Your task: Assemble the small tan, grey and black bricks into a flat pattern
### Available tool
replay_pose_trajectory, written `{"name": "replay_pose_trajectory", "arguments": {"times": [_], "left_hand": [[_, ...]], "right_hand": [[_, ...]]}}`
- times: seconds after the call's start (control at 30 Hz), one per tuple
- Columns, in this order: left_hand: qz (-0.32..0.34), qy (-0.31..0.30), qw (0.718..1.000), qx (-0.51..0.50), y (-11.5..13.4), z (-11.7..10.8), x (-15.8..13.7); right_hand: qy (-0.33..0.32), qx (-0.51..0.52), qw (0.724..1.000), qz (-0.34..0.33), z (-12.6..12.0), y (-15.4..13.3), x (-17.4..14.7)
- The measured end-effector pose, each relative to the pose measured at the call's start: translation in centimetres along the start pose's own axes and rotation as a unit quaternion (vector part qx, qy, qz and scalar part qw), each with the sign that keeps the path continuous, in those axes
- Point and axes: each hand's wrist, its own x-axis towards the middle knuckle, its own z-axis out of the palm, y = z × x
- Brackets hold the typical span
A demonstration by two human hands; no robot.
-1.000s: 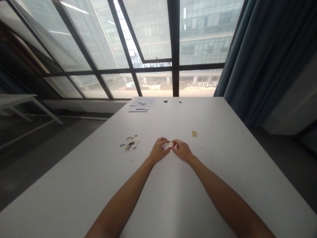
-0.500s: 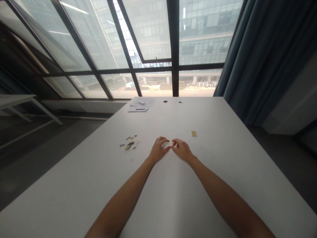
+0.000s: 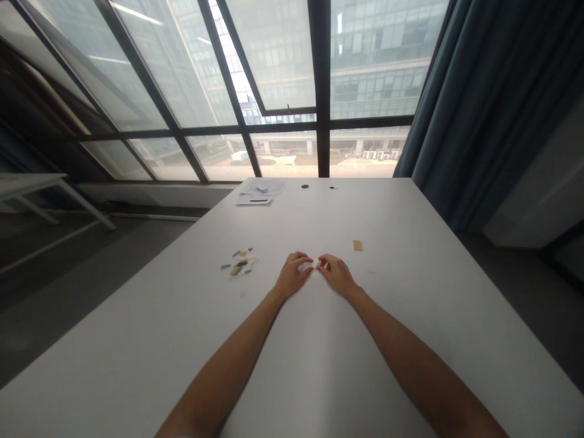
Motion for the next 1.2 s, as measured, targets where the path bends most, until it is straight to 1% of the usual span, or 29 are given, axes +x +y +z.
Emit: {"name": "replay_pose_trajectory", "arguments": {"times": [0.37,0.73,0.9,1.03,1.2], "left_hand": [[0.016,-0.006,1.0,-0.014,0.03,-0.17,0.09],[0.009,-0.007,1.0,-0.008,0.24,-0.29,0.13],[0.015,-0.003,1.0,-0.007,0.21,-0.22,0.05],[0.022,0.0,1.0,-0.011,0.02,-0.05,0.04],[0.027,-0.002,1.0,-0.014,-0.08,-0.04,0.03]], "right_hand": [[0.024,-0.018,1.0,0.009,0.17,-0.02,0.06],[0.021,-0.021,1.0,0.011,-0.03,-0.53,0.0],[0.028,-0.006,1.0,-0.01,0.09,-0.1,0.02],[0.02,-0.007,0.999,-0.036,0.05,-0.04,-0.08],[0.024,-0.01,0.999,-0.043,0.02,-0.05,-0.14]]}}
